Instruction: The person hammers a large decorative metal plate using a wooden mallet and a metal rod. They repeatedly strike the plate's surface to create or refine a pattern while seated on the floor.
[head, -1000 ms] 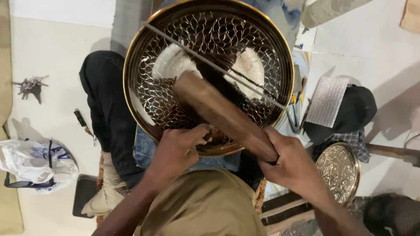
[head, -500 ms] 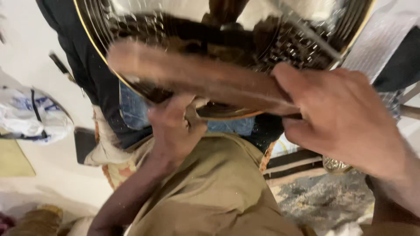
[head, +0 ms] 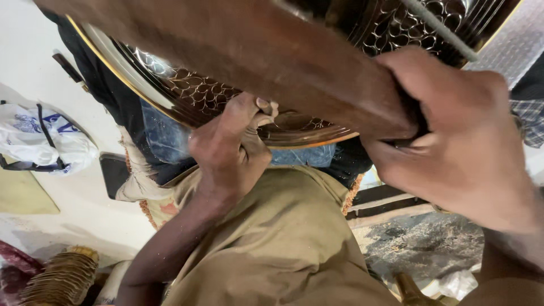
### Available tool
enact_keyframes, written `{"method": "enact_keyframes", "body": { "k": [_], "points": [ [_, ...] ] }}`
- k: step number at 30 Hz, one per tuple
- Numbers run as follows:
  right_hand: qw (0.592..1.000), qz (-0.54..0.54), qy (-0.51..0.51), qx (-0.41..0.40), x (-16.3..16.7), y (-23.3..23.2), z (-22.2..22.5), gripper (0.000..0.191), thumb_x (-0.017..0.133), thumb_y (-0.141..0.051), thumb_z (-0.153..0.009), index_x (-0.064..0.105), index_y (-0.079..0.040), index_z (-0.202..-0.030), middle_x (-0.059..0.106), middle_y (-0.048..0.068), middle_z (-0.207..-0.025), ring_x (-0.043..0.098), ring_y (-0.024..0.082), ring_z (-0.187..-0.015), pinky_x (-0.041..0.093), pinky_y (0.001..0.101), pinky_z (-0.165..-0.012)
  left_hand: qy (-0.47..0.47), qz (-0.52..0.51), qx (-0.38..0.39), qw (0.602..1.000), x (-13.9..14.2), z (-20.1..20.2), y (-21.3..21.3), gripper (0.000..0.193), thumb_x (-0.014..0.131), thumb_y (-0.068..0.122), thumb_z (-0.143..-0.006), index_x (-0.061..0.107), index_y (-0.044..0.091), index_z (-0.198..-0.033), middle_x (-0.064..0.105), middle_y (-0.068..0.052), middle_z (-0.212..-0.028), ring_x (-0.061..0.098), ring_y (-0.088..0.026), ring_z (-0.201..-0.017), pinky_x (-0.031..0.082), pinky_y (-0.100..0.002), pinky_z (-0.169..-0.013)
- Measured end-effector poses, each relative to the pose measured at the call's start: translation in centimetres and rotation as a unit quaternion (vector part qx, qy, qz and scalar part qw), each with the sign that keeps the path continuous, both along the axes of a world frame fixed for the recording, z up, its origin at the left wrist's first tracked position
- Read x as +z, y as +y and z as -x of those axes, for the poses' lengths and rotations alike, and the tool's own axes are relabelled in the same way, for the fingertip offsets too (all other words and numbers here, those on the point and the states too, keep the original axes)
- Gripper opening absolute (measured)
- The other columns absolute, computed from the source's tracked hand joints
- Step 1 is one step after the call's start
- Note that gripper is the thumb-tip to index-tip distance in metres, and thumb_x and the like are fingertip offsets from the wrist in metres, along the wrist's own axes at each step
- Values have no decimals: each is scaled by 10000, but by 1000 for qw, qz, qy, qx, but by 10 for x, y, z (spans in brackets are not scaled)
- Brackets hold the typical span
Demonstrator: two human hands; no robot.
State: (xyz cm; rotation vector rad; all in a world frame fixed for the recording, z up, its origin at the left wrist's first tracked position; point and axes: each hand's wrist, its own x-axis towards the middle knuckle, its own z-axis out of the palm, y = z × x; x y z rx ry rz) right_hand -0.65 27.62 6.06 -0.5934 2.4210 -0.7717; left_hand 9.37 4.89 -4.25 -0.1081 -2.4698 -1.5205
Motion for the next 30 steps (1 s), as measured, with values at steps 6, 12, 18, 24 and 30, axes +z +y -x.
{"method": "enact_keyframes", "body": {
  "k": [6, 12, 18, 24, 30],
  "points": [
    [950, -264, -49, 159, 17, 8, 17, 394, 791, -278, -741, 575, -117, -1029, 591, 11, -653, 626, 163, -548, 508, 336, -523, -52, 106, 9, 993, 0, 2, -2, 391, 683, -146, -739, 603, 77, -1050, 731, -108, -908, 747, -294, -815, 584, -378, -719],
    [986, -136, 5, 100, 17, -1, 21, 371, 773, -193, -724, 555, -69, -997, 575, 66, -641, 600, 243, -508, 479, 423, -490, -143, 36, -9, 989, 6, -2, -2, 481, 621, -141, -807, 652, 38, -1252, 738, -93, -1063, 771, -226, -844, 605, -313, -753],
    [990, -89, 58, 88, 10, -11, 12, 359, 715, -132, -728, 495, -7, -982, 528, 95, -603, 503, 269, -464, 423, 438, -472, -96, -6, -10, 995, 3, 3, 1, 353, 603, -162, -878, 640, 32, -1170, 741, -112, -1043, 785, -228, -861, 616, -303, -757],
    [993, -89, 41, 70, 3, 5, 5, 330, 692, -109, -736, 494, -7, -979, 486, 86, -603, 491, 247, -468, 409, 411, -478, -143, 25, -39, 989, 11, 7, -6, 444, 614, -126, -798, 679, 16, -1214, 731, -114, -950, 759, -235, -832, 587, -305, -767],
    [999, -36, 16, 6, 4, 1, 1, 360, 716, -103, -747, 506, 19, -1012, 537, 105, -609, 583, 215, -488, 437, 377, -446, -173, 8, -70, 982, 10, 8, -9, 440, 603, -113, -805, 672, 40, -1211, 749, -121, -972, 783, -233, -839, 598, -320, -756]
  ]
}}
